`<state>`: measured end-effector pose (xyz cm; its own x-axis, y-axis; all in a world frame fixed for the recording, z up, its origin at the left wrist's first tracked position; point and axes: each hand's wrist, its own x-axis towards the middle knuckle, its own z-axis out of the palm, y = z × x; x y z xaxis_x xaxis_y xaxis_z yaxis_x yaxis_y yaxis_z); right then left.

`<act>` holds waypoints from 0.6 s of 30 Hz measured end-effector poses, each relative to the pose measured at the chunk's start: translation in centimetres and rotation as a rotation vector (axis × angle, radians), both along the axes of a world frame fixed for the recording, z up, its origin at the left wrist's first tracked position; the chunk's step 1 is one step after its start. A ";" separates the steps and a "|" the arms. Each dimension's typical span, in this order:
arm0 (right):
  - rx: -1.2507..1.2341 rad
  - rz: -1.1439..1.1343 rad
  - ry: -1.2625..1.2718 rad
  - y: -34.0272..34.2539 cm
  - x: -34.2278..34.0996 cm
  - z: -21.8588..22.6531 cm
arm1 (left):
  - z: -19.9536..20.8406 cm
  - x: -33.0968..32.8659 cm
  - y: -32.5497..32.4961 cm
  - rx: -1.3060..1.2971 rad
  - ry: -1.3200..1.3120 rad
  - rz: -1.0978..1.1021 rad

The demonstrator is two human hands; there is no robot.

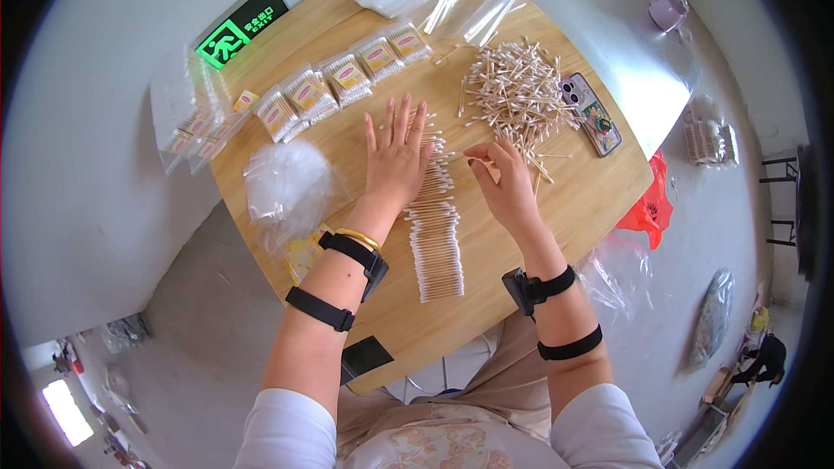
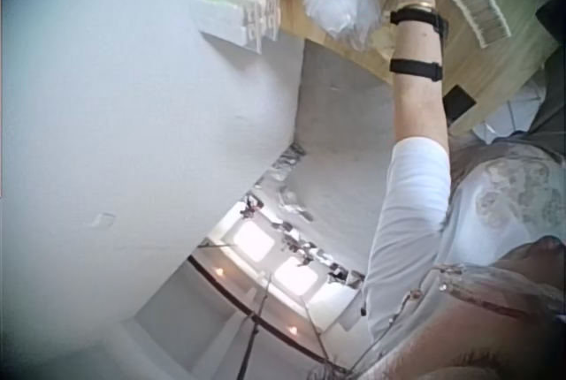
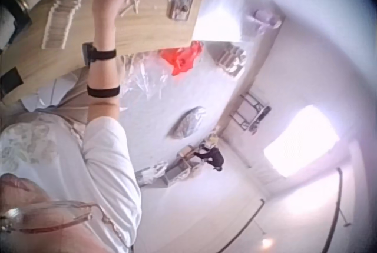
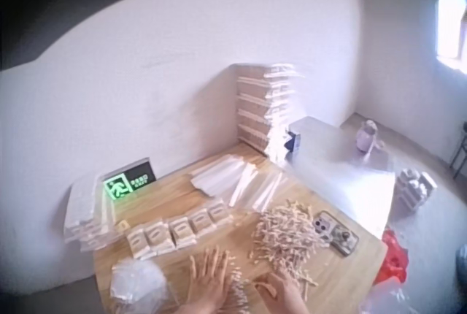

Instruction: Organizing and packing loose cotton swabs into small plastic bags.

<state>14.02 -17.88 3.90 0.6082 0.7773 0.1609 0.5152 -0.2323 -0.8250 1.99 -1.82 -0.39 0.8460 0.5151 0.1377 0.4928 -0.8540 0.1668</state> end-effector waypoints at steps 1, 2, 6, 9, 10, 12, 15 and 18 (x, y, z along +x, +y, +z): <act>0.004 -0.003 0.004 -0.1 -0.2 0.0 | 0.0 0.0 0.0 0.004 0.004 -0.003; 0.001 -0.009 0.013 -0.3 -0.4 -0.1 | -0.1 -0.1 -0.1 -0.015 0.026 0.003; 0.017 -0.036 0.048 -0.3 -0.6 -0.4 | 0.0 -0.4 0.1 -0.010 0.043 -0.024; 0.058 -0.041 0.043 -0.2 -0.8 -0.2 | 0.1 -0.7 0.4 -0.082 -0.041 0.028; 0.062 -0.041 0.046 -0.1 -0.9 -0.3 | 0.0 -0.9 0.9 -0.078 -0.039 0.028; 0.104 -0.081 0.072 0.4 -0.9 -0.4 | 0.1 -1.0 2.1 -0.282 -0.368 0.105; 0.280 -0.010 0.123 2.6 -0.9 -1.8 | 0.4 -1.2 2.9 -0.478 -0.502 0.073; 0.319 0.073 0.240 5.5 -0.5 -3.8 | 0.2 -0.5 2.4 -0.594 -0.565 0.099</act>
<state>13.50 -12.39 0.13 0.6031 0.7536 0.2613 0.3052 0.0846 -0.9485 1.51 0.56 -0.20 0.6777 0.7047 0.2102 0.2675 -0.5025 0.8222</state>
